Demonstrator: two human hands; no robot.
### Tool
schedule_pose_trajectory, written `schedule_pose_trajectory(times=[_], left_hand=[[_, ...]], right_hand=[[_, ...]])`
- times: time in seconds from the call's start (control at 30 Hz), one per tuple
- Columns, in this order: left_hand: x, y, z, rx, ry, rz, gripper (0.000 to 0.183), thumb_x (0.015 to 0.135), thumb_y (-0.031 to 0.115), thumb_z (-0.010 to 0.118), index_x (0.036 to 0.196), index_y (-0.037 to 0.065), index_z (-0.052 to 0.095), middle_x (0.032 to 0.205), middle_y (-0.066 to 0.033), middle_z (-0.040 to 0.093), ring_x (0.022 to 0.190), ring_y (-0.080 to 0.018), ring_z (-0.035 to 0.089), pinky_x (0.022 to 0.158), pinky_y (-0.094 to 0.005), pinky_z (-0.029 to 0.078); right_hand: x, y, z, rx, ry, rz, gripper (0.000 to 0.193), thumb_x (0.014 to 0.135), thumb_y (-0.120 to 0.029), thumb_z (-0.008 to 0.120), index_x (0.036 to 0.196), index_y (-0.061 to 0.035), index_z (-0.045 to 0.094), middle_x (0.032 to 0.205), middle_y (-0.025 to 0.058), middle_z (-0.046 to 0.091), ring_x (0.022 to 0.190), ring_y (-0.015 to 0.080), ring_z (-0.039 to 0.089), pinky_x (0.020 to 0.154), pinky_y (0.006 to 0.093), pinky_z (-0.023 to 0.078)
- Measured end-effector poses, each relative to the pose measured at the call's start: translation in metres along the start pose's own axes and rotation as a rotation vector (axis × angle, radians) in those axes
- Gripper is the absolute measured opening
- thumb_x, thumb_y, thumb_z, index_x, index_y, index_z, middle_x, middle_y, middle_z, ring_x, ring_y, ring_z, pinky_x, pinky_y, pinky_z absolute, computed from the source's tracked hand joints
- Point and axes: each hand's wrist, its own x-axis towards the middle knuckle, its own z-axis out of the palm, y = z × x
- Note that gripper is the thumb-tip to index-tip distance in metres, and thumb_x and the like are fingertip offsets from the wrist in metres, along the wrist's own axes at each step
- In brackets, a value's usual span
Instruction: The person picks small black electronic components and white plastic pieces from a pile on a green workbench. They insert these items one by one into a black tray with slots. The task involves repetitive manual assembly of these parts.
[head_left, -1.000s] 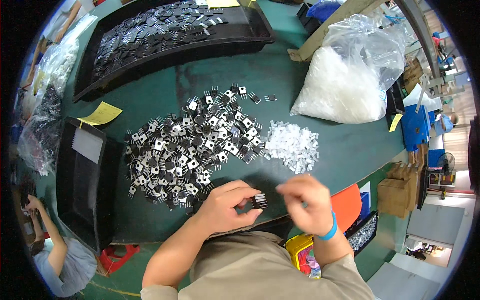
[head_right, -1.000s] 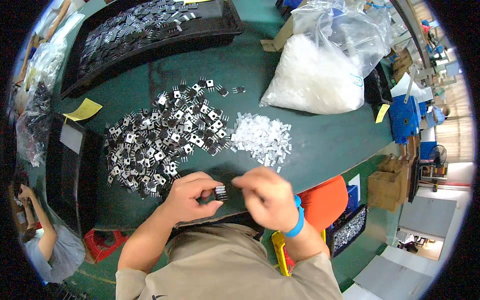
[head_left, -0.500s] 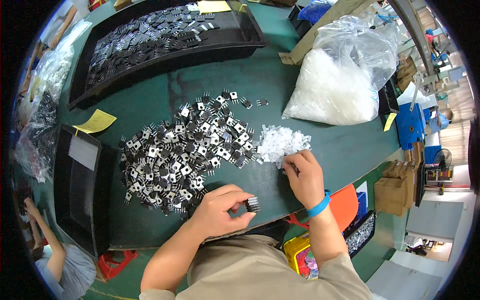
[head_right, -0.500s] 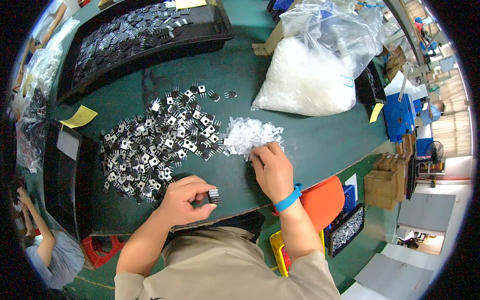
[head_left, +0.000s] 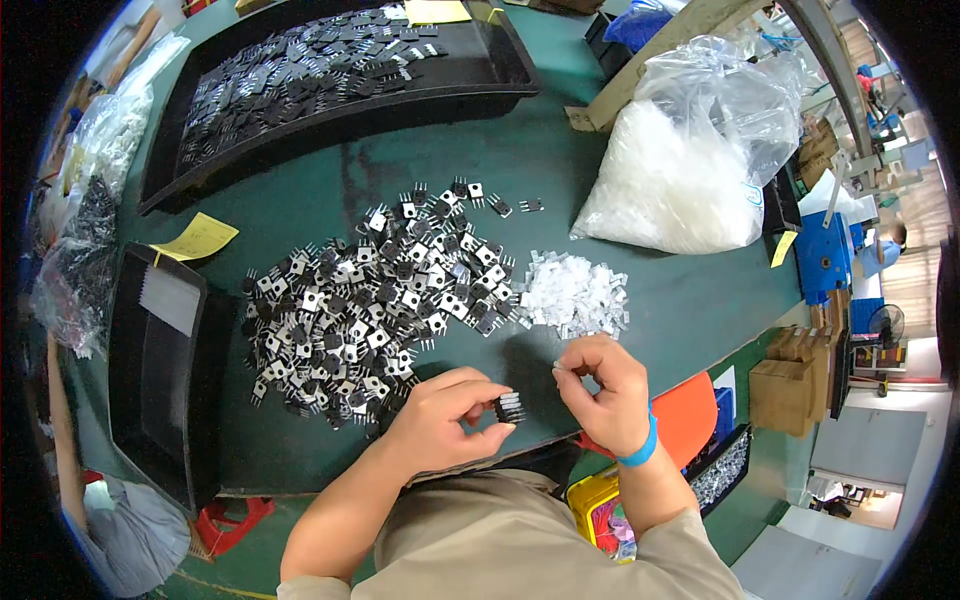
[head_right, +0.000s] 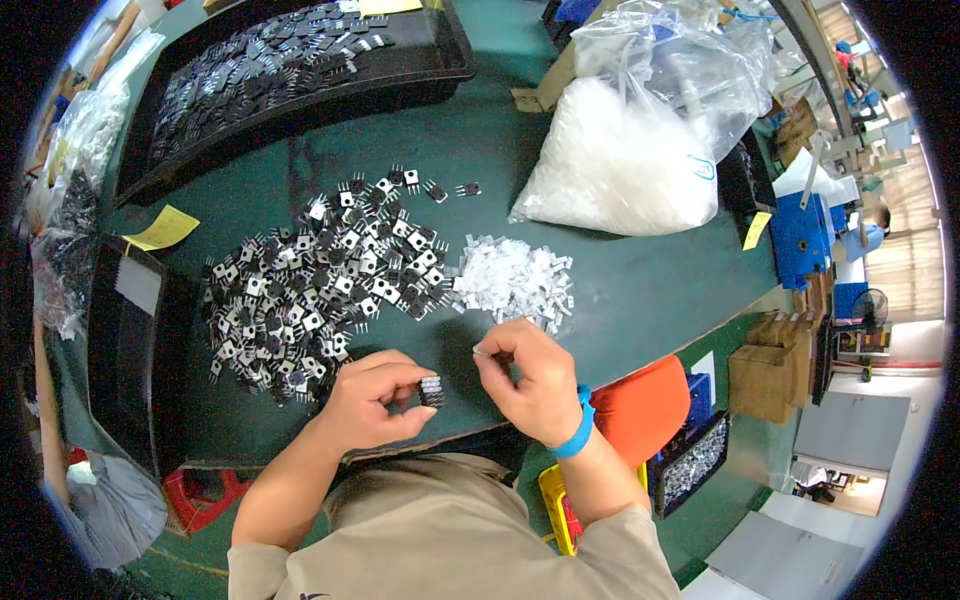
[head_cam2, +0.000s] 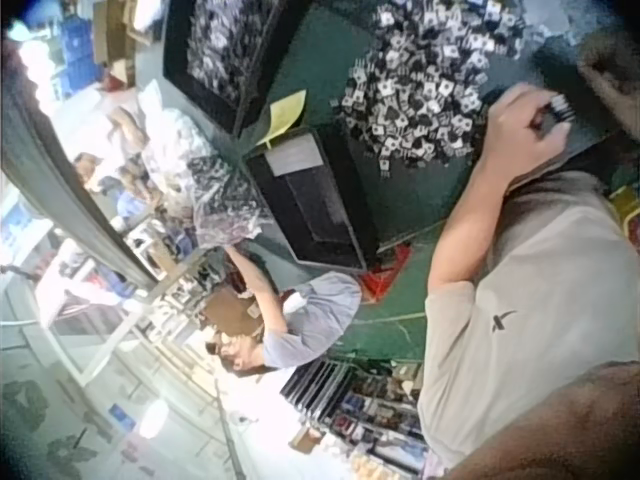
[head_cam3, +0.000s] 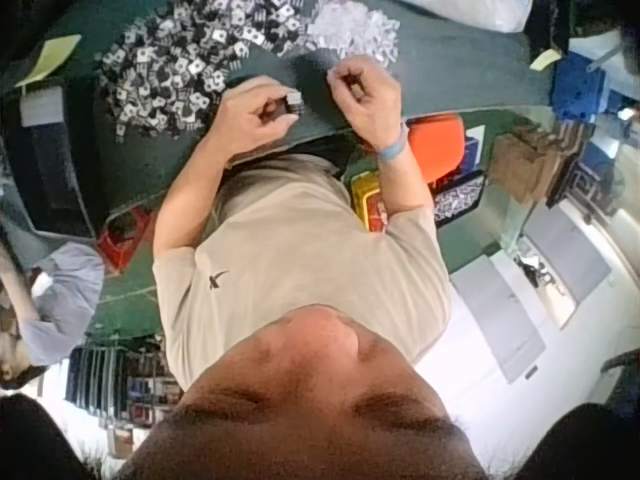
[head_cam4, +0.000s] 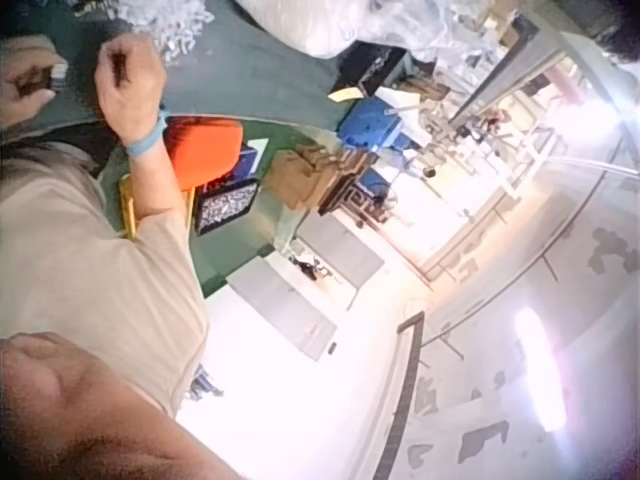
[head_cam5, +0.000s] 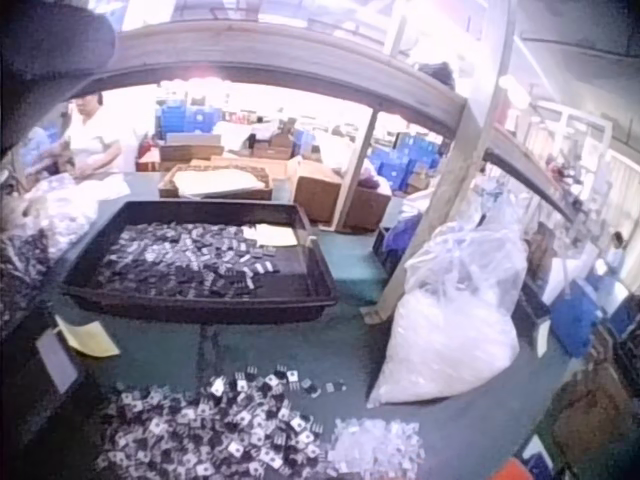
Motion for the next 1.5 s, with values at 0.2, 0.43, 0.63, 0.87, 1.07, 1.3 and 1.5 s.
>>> schedule_pose_trajectory(times=[0.2, 0.43, 0.63, 0.87, 1.07, 1.3, 1.5], left_hand=[[-0.001, 0.002, -0.003, 0.008, -0.037, -0.033, 0.035, 0.072, 0.006, 0.082, 0.105, 0.0, 0.07, 0.086, -0.0059, 0.063, 0.065, -0.0125, 0.057, 0.058, -0.0255, 0.05], [0.0, 0.004, -0.003, 0.018, -0.027, -0.026, 0.033, 0.073, 0.007, 0.082, 0.103, 0.0, 0.07, 0.088, -0.0062, 0.064, 0.066, -0.0124, 0.059, 0.058, -0.0255, 0.051], [-0.001, 0.002, -0.002, 0.012, -0.022, -0.035, 0.03, 0.073, 0.007, 0.082, 0.1, 0.001, 0.07, 0.087, -0.0054, 0.064, 0.066, -0.0122, 0.06, 0.058, -0.025, 0.051], [0.001, 0.004, -0.003, 0.008, -0.024, -0.036, 0.029, 0.074, 0.008, 0.082, 0.1, 0.002, 0.07, 0.088, -0.0052, 0.065, 0.065, -0.0117, 0.06, 0.057, -0.0249, 0.051], [0.0, 0.003, -0.004, 0.018, -0.028, -0.032, 0.03, 0.074, 0.008, 0.081, 0.101, 0.001, 0.07, 0.089, -0.0056, 0.066, 0.064, -0.0119, 0.061, 0.057, -0.025, 0.052], [0.0, 0.003, -0.002, 0.014, -0.024, -0.024, 0.03, 0.074, 0.007, 0.081, 0.102, 0.001, 0.071, 0.09, -0.0058, 0.066, 0.065, -0.0118, 0.061, 0.058, -0.0248, 0.052], [0.001, 0.003, -0.003, 0.019, -0.044, -0.023, 0.031, 0.074, 0.007, 0.08, 0.104, 0.001, 0.071, 0.088, -0.006, 0.065, 0.065, -0.0119, 0.059, 0.058, -0.0252, 0.051]], right_hand=[[-0.004, -0.003, 0.002, 0.117, -0.034, 0.072, 0.015, 0.08, 0.007, 0.071, 0.09, -0.0012, 0.066, 0.09, 0.0112, 0.068, 0.077, 0.0218, 0.065, 0.067, 0.0305, 0.052], [-0.005, -0.01, 0.006, 0.159, -0.174, -0.005, 0.014, 0.079, 0.008, 0.07, 0.089, -0.001, 0.065, 0.087, 0.0075, 0.065, 0.071, 0.0152, 0.059, 0.06, 0.0269, 0.046], [-0.002, -0.014, 0.007, 0.136, -0.212, -0.039, 0.014, 0.078, 0.006, 0.071, 0.088, -0.0015, 0.066, 0.087, 0.008, 0.065, 0.068, 0.0154, 0.057, 0.06, 0.0274, 0.045], [-0.003, -0.013, 0.007, 0.146, -0.251, -0.051, 0.015, 0.078, 0.007, 0.071, 0.089, -0.001, 0.067, 0.087, 0.0083, 0.065, 0.069, 0.0162, 0.059, 0.059, 0.0279, 0.046], [-0.005, -0.017, 0.001, 0.071, -0.225, -0.092, 0.022, 0.076, 0.007, 0.066, 0.096, -0.0014, 0.07, 0.091, 0.0136, 0.066, 0.077, 0.0269, 0.065, 0.068, 0.0336, 0.053], [-0.009, -0.011, -0.007, 0.018, -0.125, -0.099, 0.022, 0.074, 0.008, 0.062, 0.091, -0.0017, 0.073, 0.088, 0.0144, 0.068, 0.076, 0.0278, 0.066, 0.068, 0.035, 0.054], [0.007, 0.03, -0.005, -0.365, 0.036, 0.113, 0.017, 0.08, 0.0, 0.071, 0.096, -0.0031, 0.068, 0.088, 0.013, 0.063, 0.073, 0.0312, 0.063, 0.066, 0.0373, 0.051]])
